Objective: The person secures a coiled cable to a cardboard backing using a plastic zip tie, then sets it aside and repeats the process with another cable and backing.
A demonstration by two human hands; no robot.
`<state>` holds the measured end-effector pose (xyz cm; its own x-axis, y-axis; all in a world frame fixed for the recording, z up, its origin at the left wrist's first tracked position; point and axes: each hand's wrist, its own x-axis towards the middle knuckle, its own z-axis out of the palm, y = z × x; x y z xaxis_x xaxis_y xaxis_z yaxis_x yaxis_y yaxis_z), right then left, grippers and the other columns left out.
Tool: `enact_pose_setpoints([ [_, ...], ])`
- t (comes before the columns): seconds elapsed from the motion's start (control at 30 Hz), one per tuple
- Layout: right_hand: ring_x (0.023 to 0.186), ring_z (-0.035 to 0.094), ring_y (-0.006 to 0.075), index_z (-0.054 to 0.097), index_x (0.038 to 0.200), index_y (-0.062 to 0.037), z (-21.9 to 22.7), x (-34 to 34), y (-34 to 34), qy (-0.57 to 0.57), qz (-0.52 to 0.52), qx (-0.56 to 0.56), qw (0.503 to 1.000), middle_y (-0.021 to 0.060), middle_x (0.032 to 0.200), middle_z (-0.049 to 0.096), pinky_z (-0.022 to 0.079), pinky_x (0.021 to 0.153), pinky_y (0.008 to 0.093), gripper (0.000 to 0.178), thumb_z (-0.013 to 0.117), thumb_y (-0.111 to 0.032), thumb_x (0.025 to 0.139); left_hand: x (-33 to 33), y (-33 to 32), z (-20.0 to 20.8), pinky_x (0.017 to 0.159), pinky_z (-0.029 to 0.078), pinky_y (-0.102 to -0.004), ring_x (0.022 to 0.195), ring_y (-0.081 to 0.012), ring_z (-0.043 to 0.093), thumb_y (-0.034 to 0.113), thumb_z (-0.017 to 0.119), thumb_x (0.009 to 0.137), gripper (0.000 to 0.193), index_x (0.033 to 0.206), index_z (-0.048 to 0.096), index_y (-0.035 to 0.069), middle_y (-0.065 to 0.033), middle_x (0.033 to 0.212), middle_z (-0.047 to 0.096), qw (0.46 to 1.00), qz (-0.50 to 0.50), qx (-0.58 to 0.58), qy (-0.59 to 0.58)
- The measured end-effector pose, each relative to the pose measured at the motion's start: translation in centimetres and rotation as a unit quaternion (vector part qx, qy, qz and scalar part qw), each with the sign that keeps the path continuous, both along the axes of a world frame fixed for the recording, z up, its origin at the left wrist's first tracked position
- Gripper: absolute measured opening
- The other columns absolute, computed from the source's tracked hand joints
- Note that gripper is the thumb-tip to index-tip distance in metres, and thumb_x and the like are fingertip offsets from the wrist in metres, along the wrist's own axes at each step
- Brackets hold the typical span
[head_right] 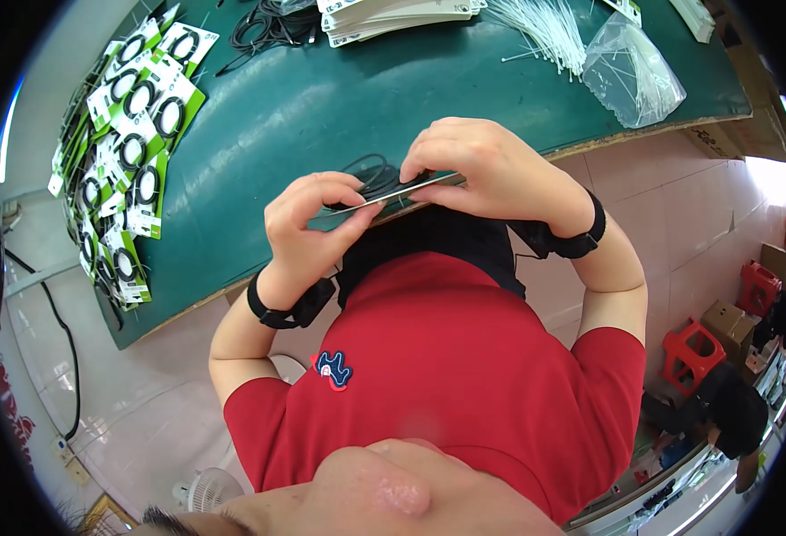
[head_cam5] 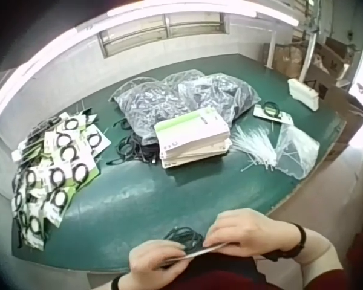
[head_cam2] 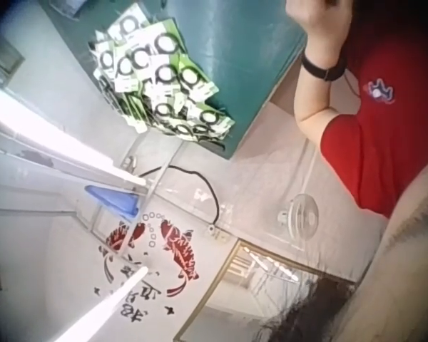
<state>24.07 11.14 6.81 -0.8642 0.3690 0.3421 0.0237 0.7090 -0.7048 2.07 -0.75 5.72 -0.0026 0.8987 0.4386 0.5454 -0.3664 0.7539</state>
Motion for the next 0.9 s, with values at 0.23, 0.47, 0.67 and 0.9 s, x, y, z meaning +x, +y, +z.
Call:
enact_pose_setpoints([
  [0.23,0.077,0.064,0.0262,0.067,0.094,-0.004,-1.4,0.9,-1.4,0.05,0.005,0.051,0.997,0.007,0.091,0.069,0.052,0.066,0.0356,0.027,0.078,-0.003,0.069,0.5,-0.8,-2.0,0.067,0.058,-0.0324,0.073,-0.0247,0.071,0.001,0.083,0.065,0.023,0.084,0.071,0.004,-0.0103,0.084,0.072,0.991,-0.037,0.121,0.041],
  [0.47,0.083,0.064,0.0268,0.067,0.096,-0.0035,-0.2,1.9,-1.1,0.045,0.051,-0.05,0.996,0.0072,0.095,0.068,0.051,0.068,0.0342,0.024,0.076,-0.005,0.074,0.8,-2.2,-2.2,0.068,0.058,-0.0332,0.072,-0.0244,0.07,0.001,0.079,0.065,0.021,0.084,0.069,0.002,-0.0104,0.085,0.071,0.983,-0.103,0.128,0.086],
  [0.67,0.086,0.063,0.0263,0.07,0.099,-0.0045,-0.9,0.0,0.0,0.012,0.102,-0.012,0.995,0.0072,0.099,0.068,0.051,0.069,0.0344,0.022,0.071,-0.005,0.078,0.8,-3.0,-3.0,0.067,0.057,-0.0318,0.076,-0.0239,0.07,0.002,0.078,0.069,0.023,0.09,0.068,0.002,-0.0116,0.09,0.071,0.958,-0.179,0.161,0.155],
  [0.9,0.081,0.062,0.0252,0.068,0.083,-0.0061,-0.2,-2.8,-0.1,-0.224,0.228,0.037,0.947,0.0071,0.082,0.062,0.05,0.065,0.0376,0.006,0.068,-0.009,0.078,0.6,-2.8,-3.0,0.07,0.057,-0.0337,0.078,-0.023,0.068,0.006,0.067,0.069,0.018,0.085,0.07,0.0,-0.0117,0.09,0.069,0.947,-0.201,0.18,0.176],
])
